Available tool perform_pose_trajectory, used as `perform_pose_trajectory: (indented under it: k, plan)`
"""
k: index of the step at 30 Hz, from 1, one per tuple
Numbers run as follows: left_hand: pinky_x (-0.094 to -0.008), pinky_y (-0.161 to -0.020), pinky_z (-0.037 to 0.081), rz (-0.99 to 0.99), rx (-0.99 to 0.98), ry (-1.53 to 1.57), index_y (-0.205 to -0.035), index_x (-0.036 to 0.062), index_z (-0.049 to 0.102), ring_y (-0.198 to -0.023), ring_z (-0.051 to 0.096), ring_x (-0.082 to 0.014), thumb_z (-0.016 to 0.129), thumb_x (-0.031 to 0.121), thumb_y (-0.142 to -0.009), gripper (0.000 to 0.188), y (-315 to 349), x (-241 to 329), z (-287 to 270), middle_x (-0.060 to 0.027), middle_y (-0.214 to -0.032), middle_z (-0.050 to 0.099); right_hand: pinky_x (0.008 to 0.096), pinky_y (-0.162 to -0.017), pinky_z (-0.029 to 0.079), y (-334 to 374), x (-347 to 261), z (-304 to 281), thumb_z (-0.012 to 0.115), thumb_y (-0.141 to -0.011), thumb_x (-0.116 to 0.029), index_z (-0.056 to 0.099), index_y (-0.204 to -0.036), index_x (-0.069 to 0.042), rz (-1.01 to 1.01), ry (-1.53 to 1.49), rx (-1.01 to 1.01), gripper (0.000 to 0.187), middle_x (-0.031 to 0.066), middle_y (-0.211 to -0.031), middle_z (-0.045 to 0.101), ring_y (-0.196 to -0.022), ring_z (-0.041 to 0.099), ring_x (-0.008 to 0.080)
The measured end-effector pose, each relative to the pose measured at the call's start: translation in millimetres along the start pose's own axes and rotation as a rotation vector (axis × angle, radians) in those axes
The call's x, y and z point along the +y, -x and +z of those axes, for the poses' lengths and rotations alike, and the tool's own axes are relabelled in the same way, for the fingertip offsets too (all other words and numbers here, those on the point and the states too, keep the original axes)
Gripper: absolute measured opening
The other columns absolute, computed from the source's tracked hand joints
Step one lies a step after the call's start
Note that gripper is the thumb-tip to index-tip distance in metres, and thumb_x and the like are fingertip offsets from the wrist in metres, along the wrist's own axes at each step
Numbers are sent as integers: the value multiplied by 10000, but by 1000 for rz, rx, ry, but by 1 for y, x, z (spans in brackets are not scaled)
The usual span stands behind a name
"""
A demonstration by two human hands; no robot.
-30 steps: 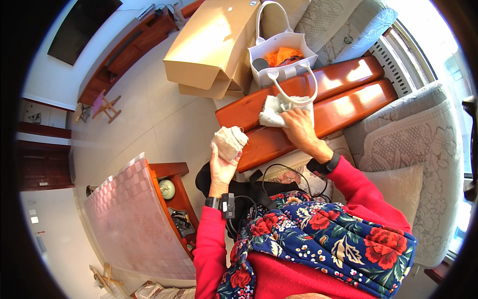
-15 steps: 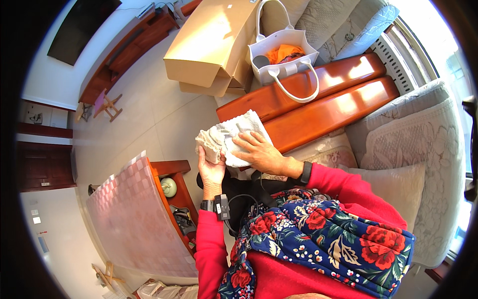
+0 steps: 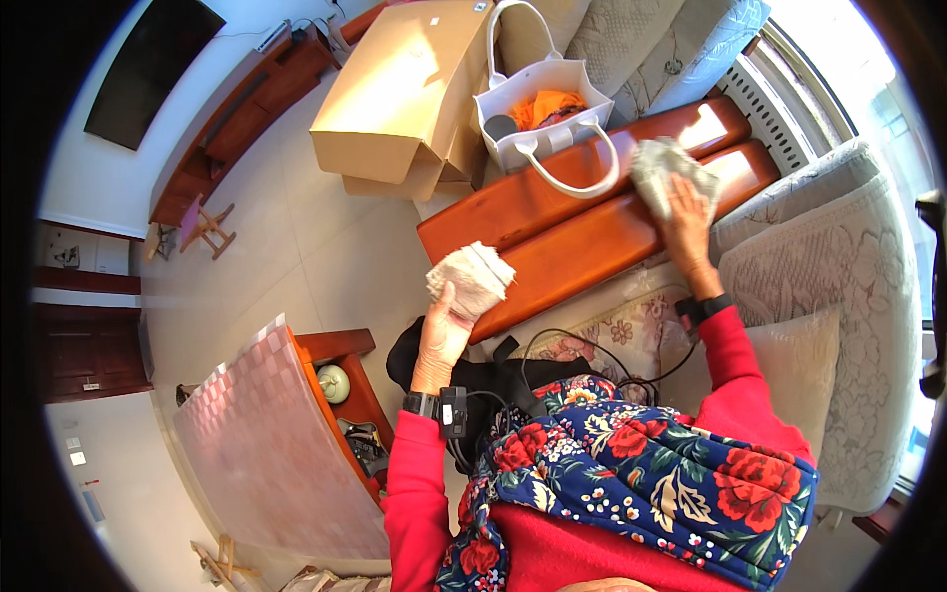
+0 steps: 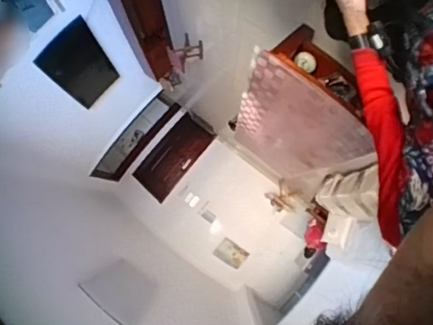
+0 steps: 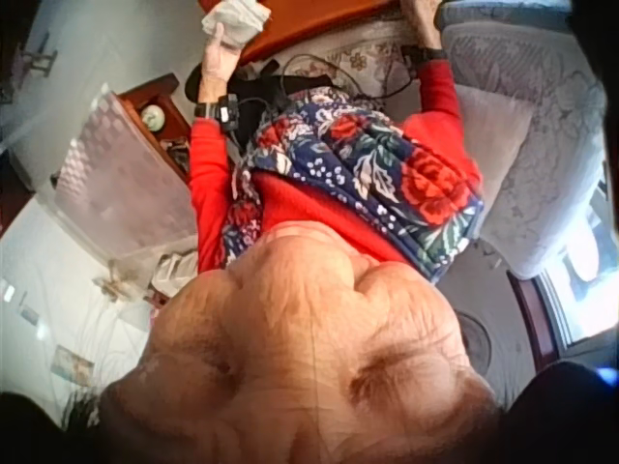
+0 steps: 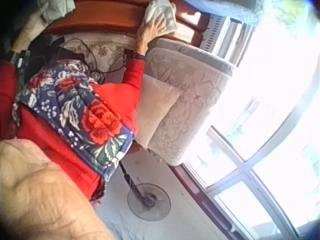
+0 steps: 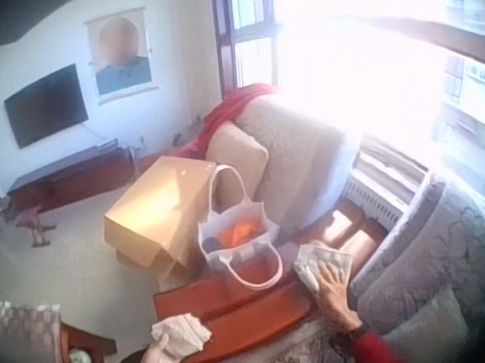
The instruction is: The person wipes a wooden surface with a white cloth, repeatedly folding and refolding the cloth while cleaning. The person also adjusts the head-mounted camera strap multiple times during the task.
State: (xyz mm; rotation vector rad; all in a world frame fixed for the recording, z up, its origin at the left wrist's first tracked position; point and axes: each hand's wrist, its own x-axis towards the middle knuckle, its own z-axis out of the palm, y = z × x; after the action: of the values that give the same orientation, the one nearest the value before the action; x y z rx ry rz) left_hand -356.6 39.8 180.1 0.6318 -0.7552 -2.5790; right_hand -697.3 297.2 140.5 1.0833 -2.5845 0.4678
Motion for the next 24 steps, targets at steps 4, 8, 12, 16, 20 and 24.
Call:
perform_pose_trajectory:
  k: [4, 8, 12, 16, 20, 24]
  plan:
    - [-408, -1066, 420, -21, -52, -98, -1374, 22, 427, -1236, 532, -238, 588, 260, -956, 507, -5, -2, 5, -111, -1379, 510, 579, -1093, 226, -41, 95, 19, 544, -932, -392, 463, -1400, -157, 350, 179, -33, 530, 78, -1504, 374, -1410, 287, 305]
    - [-373, -1035, 448, -79, 87, -64, -1375, 26, 436, -1232, 535, -224, 560, 280, -971, 493, -4, -2, -2, -112, -1365, 523, 669, -1040, 239, -70, 126, 51, 512, -923, -510, 466, -1399, -220, 458, 245, -131, 560, 106, -1520, 340, -1394, 289, 367]
    - [-352, -1038, 444, -71, 9, -86, -1391, 45, 429, -1230, 537, -198, 548, 305, -978, 502, -5, -4, -4, -100, -1372, 519, 616, -1020, 311, -65, 103, 54, 529, -931, -462, 441, -1424, -248, 243, 241, -198, 545, 139, -1480, 387, -1360, 331, 380]
    - [-378, -1061, 427, -42, -40, -67, -1383, 47, 428, -1241, 530, -224, 570, 296, -965, 507, -5, -5, -2, -108, -1365, 523, 626, -1048, 258, -39, 59, 45, 540, -953, -350, 373, -1465, -269, 142, 184, -198, 545, 133, -1525, 320, -1391, 290, 373]
    - [-378, -1054, 435, -86, -25, -81, -1365, 22, 437, -1235, 536, -227, 566, 273, -967, 488, -4, -2, 1, -115, -1351, 534, 620, -1057, 245, -28, 29, 36, 535, -959, -324, 368, -1469, -260, 96, 176, -165, 541, 132, -1529, 314, -1401, 275, 368]
    - [-377, -1057, 434, -82, -16, -102, -1365, 17, 435, -1228, 543, -234, 568, 254, -966, 483, -5, -3, 4, -122, -1345, 539, 612, -1063, 245, -29, 37, 37, 555, -950, -301, 371, -1468, -265, 101, 160, -181, 551, 135, -1521, 333, -1404, 283, 357]
